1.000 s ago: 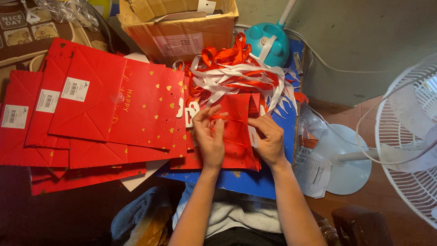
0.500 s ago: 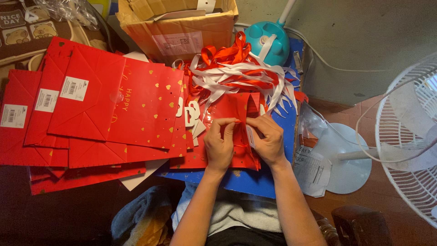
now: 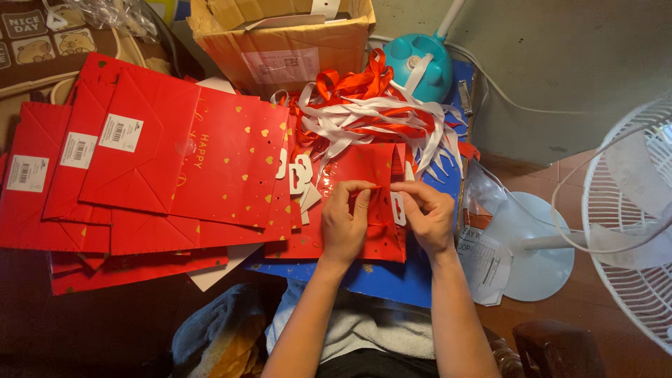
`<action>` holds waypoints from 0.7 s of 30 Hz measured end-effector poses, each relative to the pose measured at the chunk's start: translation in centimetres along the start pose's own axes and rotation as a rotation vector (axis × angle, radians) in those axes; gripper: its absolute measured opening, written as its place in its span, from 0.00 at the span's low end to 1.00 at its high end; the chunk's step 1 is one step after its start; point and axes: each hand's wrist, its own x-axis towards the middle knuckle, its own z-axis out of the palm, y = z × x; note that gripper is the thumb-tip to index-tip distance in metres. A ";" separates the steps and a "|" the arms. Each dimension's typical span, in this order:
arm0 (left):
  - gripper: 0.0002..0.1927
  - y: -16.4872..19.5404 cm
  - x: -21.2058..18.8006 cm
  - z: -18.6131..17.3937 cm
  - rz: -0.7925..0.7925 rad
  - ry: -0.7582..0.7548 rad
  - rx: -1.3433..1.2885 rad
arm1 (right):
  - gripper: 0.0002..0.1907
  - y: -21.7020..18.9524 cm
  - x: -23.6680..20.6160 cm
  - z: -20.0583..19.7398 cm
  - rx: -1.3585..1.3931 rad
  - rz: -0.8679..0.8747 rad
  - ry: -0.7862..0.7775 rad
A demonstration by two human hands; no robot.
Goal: The person ties red and white ribbons onto red gift bags with gold heart patterns. They thread the ribbons through the bag handles, tie knots, and adjust the bows, working on one bag at a time.
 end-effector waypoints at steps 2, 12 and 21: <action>0.05 -0.1 -0.1 0.0 0.026 -0.008 0.069 | 0.09 0.1 0.0 -0.2 0.027 0.003 0.001; 0.13 0.4 0.2 -0.2 -0.015 0.046 -0.194 | 0.13 -0.8 0.6 0.8 -0.298 -0.161 -0.018; 0.09 -0.2 0.0 -0.2 0.018 -0.031 -0.082 | 0.09 -1.8 0.8 1.6 -0.362 -0.213 0.000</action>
